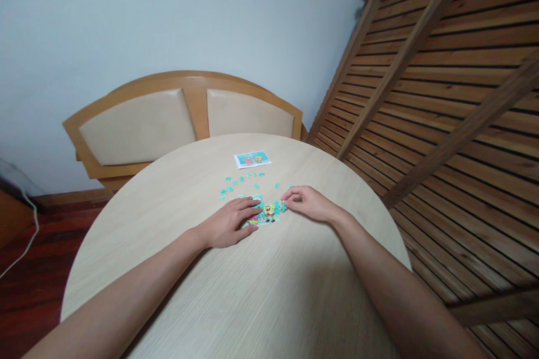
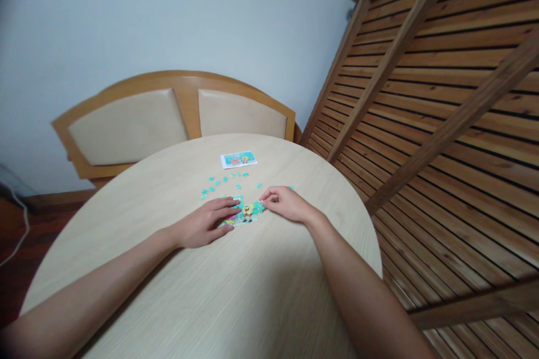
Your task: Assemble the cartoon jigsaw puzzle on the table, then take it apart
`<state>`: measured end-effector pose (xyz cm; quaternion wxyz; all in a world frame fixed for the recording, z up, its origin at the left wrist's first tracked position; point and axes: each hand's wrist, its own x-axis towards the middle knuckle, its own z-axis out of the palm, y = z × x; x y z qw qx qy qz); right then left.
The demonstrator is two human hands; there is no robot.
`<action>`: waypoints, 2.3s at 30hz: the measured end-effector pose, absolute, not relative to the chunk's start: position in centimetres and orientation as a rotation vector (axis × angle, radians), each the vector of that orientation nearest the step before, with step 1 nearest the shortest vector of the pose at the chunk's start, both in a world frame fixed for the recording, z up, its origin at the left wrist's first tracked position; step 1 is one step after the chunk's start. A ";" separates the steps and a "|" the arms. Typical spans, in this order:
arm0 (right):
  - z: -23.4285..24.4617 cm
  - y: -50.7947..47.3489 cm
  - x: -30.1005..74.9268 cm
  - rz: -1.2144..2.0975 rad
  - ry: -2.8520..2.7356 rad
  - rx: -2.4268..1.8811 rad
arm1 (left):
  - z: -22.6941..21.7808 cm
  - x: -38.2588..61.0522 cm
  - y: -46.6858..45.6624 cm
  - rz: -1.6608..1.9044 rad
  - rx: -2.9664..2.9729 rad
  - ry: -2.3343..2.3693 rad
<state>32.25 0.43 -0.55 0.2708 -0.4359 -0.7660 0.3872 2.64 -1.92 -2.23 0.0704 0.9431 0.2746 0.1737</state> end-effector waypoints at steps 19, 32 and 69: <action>0.0 0.1 32.2 1.099 -2.110 -1.198 | -2.2 2.5 -1.8 0.512 2.838 0.801; -0.7 -0.6 29.5 1.264 -1.926 -1.029 | -1.4 4.4 -2.4 0.827 2.419 0.953; -0.9 -0.8 27.8 0.535 -2.505 -0.809 | -1.3 3.4 -1.8 0.836 2.069 1.128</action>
